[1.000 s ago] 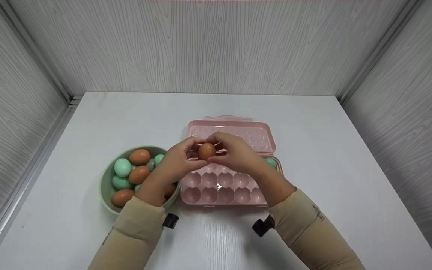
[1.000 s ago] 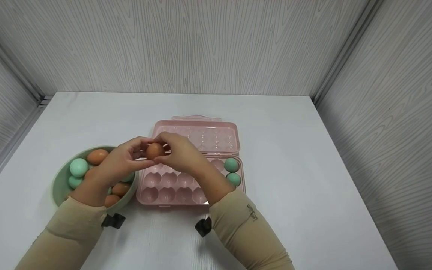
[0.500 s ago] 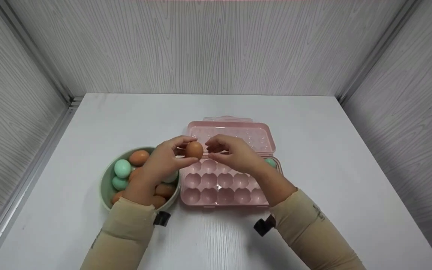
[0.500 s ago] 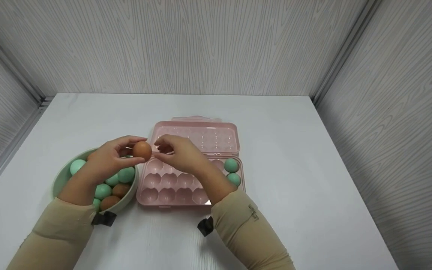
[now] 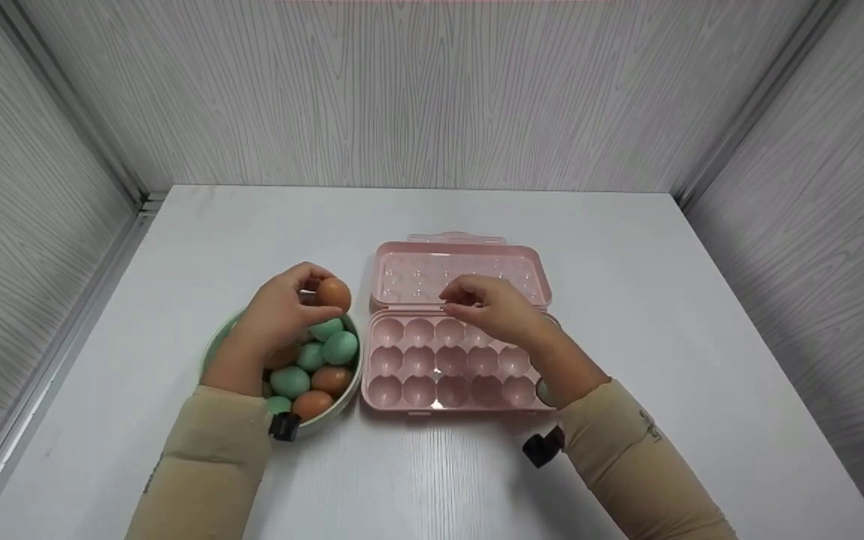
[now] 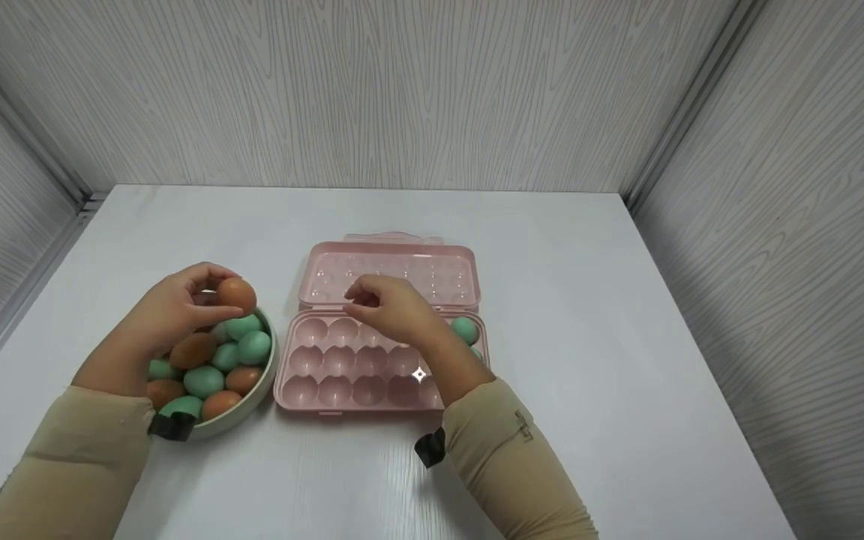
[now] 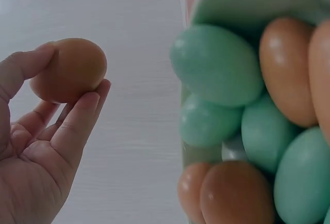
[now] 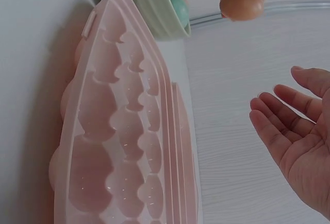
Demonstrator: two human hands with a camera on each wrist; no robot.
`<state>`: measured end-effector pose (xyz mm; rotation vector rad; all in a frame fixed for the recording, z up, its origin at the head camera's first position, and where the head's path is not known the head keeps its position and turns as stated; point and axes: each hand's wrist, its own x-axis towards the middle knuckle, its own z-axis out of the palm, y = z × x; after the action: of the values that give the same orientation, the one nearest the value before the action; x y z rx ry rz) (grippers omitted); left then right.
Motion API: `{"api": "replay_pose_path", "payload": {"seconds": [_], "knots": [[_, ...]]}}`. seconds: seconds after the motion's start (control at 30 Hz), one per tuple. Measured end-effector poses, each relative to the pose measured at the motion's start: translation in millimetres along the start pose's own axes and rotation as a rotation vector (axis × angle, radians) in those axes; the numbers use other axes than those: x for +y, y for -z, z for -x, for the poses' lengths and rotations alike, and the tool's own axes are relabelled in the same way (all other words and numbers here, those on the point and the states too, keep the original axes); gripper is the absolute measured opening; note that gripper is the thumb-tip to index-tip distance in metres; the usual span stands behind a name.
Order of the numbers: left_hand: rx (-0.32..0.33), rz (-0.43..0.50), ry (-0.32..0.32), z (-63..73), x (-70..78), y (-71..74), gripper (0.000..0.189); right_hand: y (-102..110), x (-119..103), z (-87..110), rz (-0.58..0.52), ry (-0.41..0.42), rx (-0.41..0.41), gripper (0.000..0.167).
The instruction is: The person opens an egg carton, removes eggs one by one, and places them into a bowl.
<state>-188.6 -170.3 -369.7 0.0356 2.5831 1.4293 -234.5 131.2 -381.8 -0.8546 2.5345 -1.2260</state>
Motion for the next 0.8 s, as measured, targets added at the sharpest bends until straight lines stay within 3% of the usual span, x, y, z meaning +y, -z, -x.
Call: {"api": "replay_pose_path", "payload": {"seconds": [0.27, 0.47, 0.63, 0.8], "knots": [[-0.046, -0.098, 0.119, -0.9, -21.9, 14.8, 0.041, 5.8, 10.4, 4.6, 0.008, -0.036, 0.006, 0.014], [-0.097, -0.121, 0.144, 0.8, -29.6, 16.0, 0.039, 8.7, 14.7, 5.6, 0.038, -0.042, 0.000, 0.015], [-0.137, -0.195, 0.143, 0.7, -32.7, 16.0, 0.035, 9.5, 16.0, 5.8, 0.043, -0.055, -0.002, 0.014], [-0.151, -0.125, 0.214, 3.2, -35.3, 14.1, 0.028, 10.3, 15.3, 5.9, 0.049, -0.043, -0.003, 0.015]]}}
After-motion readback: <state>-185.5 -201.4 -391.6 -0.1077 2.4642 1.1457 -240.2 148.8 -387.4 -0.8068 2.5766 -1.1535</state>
